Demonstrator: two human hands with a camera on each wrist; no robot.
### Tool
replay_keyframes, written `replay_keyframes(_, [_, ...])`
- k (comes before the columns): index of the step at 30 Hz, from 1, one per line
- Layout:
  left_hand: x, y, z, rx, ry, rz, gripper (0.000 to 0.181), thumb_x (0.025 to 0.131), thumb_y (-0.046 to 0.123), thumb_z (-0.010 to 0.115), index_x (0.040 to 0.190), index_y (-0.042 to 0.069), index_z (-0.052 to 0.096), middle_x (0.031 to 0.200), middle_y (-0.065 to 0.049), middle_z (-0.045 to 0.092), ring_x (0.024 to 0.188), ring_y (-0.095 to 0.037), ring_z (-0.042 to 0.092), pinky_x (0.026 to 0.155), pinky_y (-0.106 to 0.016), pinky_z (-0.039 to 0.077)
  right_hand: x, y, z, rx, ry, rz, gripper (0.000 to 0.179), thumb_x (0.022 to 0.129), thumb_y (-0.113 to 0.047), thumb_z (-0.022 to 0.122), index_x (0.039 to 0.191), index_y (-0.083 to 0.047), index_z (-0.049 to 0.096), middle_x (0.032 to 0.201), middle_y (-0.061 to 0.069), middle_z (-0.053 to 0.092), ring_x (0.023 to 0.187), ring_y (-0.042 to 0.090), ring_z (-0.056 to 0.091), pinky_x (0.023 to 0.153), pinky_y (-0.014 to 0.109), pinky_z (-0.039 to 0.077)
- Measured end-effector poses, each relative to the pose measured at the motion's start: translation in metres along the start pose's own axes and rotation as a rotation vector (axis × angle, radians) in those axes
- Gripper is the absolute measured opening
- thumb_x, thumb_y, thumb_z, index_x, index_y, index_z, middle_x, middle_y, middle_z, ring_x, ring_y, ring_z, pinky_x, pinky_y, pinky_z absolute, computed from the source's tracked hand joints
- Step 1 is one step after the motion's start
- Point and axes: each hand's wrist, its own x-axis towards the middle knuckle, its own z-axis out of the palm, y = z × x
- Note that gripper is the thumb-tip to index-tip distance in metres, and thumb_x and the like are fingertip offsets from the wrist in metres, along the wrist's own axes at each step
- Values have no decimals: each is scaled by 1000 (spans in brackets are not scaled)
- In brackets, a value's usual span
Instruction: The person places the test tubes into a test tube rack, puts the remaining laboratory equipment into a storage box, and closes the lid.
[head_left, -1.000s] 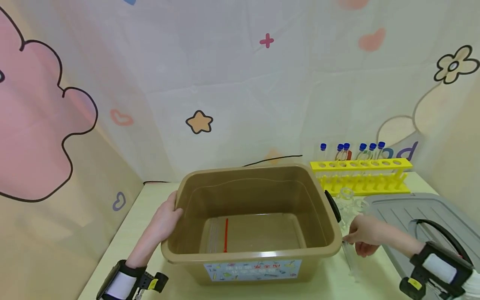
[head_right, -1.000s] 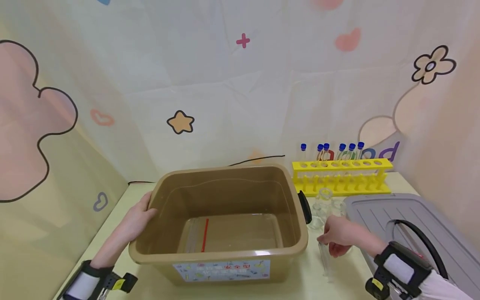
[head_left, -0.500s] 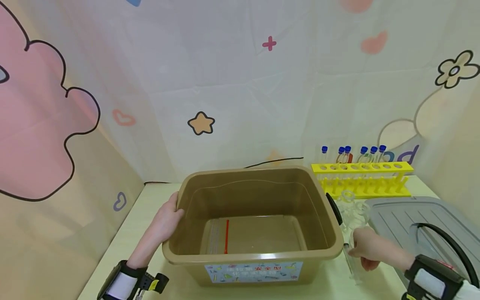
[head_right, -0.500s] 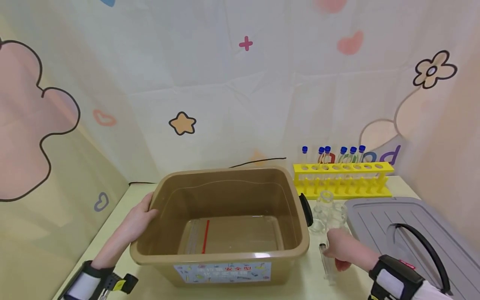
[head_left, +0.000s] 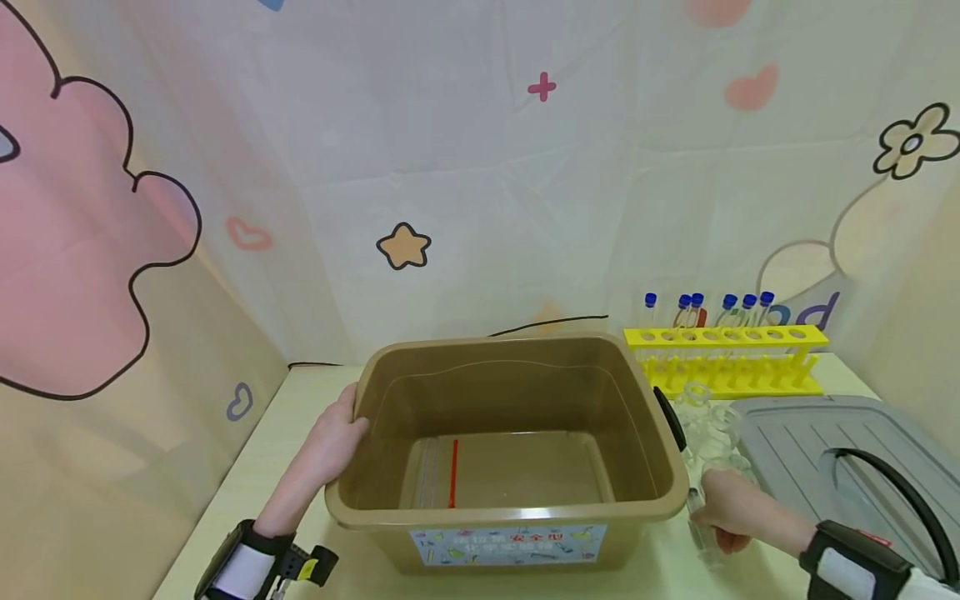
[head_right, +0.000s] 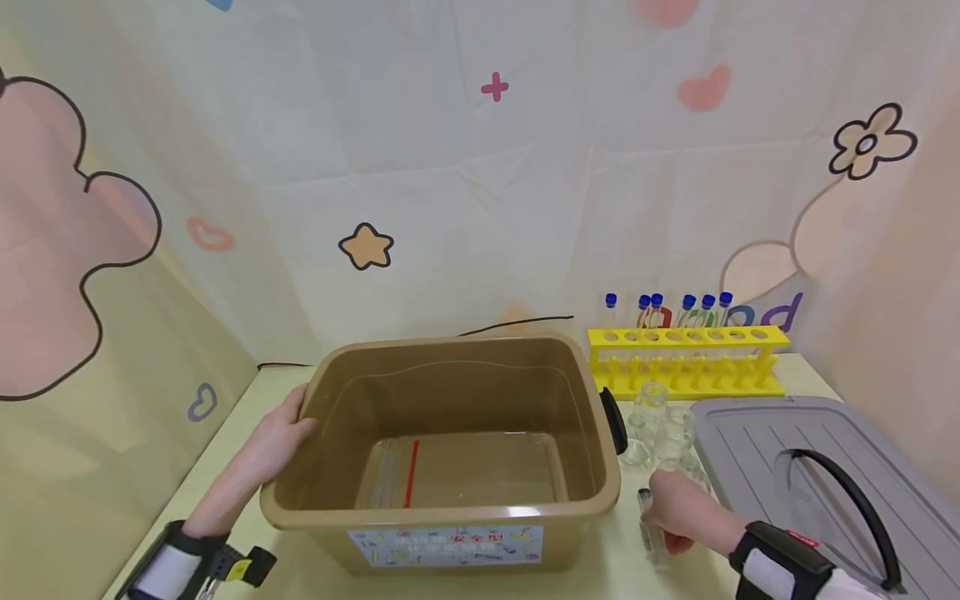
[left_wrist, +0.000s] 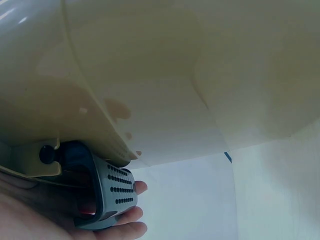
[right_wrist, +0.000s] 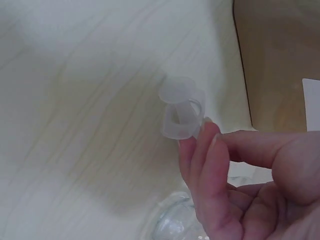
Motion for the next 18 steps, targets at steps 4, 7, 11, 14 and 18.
replay_keyframes(4, [0, 1, -1, -3, 1, 3, 47, 80, -3, 40, 126, -10, 35, 103, -24, 52, 89, -33, 48, 78, -45, 38, -2, -4, -1, 7, -5, -5, 24, 68, 1, 58, 47, -1, 46, 35, 3, 45, 30, 14, 48, 34, 26, 42])
replay_keyframes(7, [0, 0, -1, -1, 4, 9, 47, 80, -3, 40, 126, -10, 35, 103, -24, 52, 90, -33, 48, 78, -45, 37, -2, -8, -9, 31, -61, 29, 24, 70, -1, 58, 47, -1, 50, 37, 3, 47, 31, 12, 48, 36, 26, 42])
replay_keyframes(11, [-1, 0, -1, 0, 7, 6, 48, 80, -3, 40, 127, -10, 35, 104, -25, 52, 89, -33, 48, 78, -45, 37, -3, -17, -29, 47, -124, 67, 29, 75, -4, 59, 47, -3, 53, 39, 3, 48, 32, 9, 44, 38, 24, 40])
replay_keyframes(14, [-1, 0, -1, -2, 3, 0, 48, 80, -3, 40, 127, -10, 35, 104, -25, 51, 89, -33, 48, 77, -45, 38, -3, -23, -48, 41, -126, 57, 31, 79, -7, 59, 48, -4, 54, 41, 3, 49, 33, 8, 42, 39, 24, 39])
replay_keyframes(18, [0, 0, -1, -6, 0, -6, 48, 80, -2, 40, 127, -9, 35, 103, -24, 52, 89, -33, 49, 77, -45, 38, -4, -30, -75, 17, -106, 29, 31, 82, -13, 58, 52, -4, 57, 44, 3, 51, 38, 11, 46, 43, 27, 43])
